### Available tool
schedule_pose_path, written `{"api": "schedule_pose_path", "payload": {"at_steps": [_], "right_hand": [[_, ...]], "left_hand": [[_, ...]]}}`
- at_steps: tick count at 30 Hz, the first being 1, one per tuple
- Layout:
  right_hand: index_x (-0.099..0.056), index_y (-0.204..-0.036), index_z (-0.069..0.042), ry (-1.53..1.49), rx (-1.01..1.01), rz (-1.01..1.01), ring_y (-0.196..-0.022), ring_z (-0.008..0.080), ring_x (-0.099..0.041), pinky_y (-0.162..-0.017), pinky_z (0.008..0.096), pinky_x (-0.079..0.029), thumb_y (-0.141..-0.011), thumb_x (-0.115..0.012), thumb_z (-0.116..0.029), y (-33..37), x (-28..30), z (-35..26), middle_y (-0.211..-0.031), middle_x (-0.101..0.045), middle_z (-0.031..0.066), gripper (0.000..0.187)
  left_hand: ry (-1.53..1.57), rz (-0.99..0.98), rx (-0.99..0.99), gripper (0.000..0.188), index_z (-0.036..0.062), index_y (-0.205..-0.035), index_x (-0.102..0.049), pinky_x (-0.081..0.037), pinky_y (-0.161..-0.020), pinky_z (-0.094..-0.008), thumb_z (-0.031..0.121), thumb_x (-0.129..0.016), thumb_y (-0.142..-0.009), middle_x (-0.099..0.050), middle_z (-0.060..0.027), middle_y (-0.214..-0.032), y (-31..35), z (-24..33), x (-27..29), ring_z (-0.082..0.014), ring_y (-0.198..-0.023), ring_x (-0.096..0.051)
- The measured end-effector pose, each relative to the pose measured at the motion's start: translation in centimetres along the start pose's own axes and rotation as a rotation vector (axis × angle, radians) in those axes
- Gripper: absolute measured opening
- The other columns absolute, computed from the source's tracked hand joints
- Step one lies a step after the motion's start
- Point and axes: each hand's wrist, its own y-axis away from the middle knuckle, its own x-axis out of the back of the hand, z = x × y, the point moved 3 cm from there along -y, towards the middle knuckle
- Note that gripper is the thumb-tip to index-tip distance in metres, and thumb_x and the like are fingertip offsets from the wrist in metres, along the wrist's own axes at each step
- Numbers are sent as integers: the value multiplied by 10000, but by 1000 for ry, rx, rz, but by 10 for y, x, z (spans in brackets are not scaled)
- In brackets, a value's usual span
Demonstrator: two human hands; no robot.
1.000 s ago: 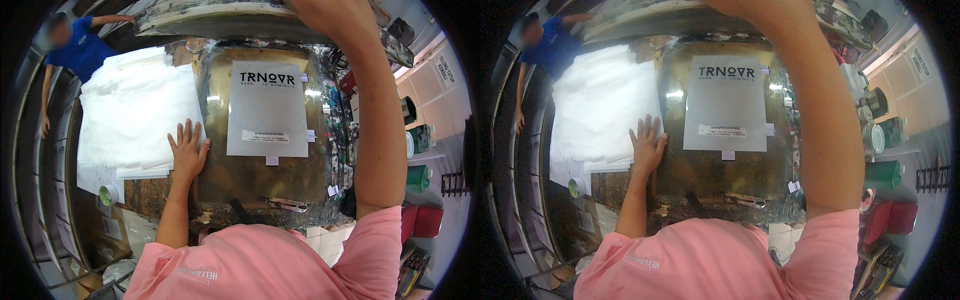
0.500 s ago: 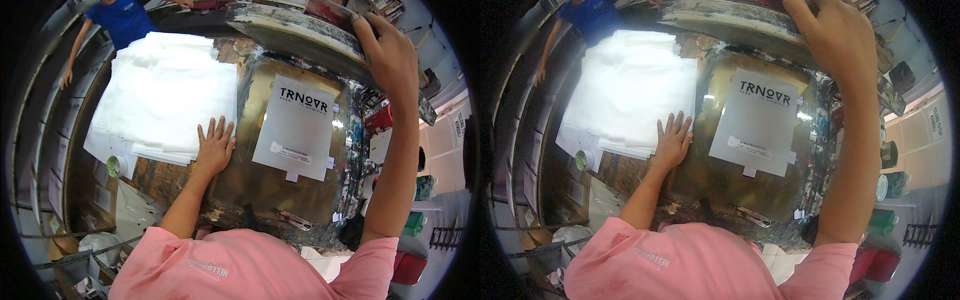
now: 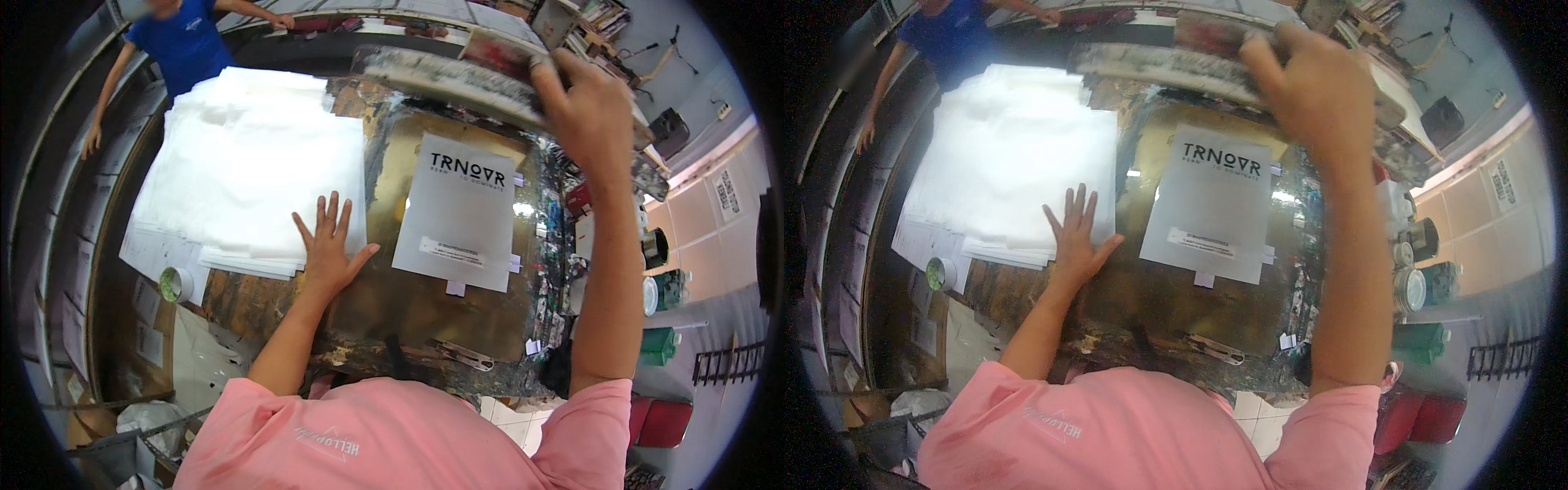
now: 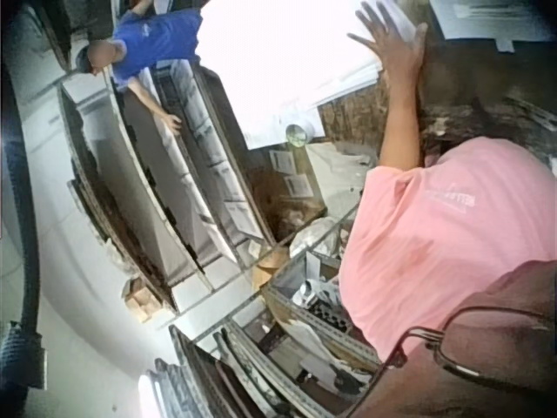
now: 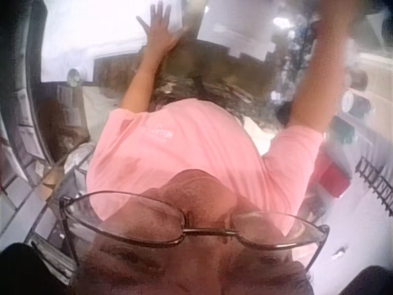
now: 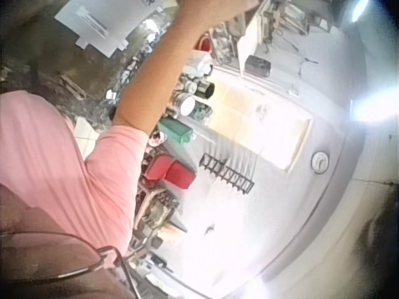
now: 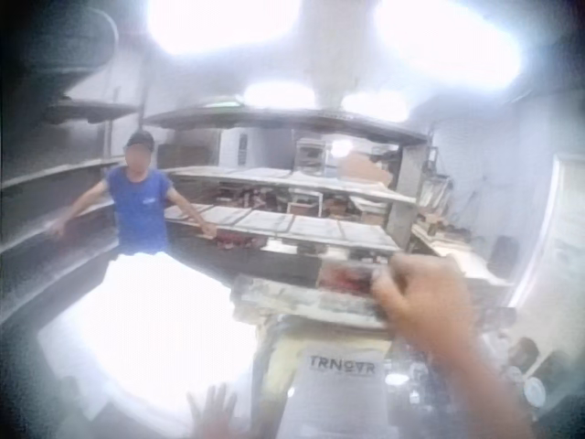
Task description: The person performs screen printing on white paper bags. They place a bag on a table, lower a screen, and use a squeegee to pull ink across the screen. After printing, they lift the screen and remove the bag to place it on a stack.
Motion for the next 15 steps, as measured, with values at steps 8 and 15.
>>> {"api": "schedule_pose_path", "payload": {"at_steps": [8,15], "right_hand": [[-671,-870,-90,33,67,39,-842,333,-627,-824,494,-424,-894,-718,-389,95,-10,-38,-817,-654,108,304],[-702,-1230,-74,-119,-15,-401,-1033,315,-598,-936,465,-426,-877,-804,-282,210,-31,-67,-1075,-639,113,422]], "left_hand": [[1407,174,127,1339,79,-1743,-109,-584,-895,-359,345,-1002,-780,-702,-136,-1141,-48,49,58,-186,-950,-685],[1087,14,314,1186,-81,-1599,-439,-523,-1068,-381,316,-1053,-665,-697,-228,-1338,-1,43,38,-278,-1203,-664]]}}
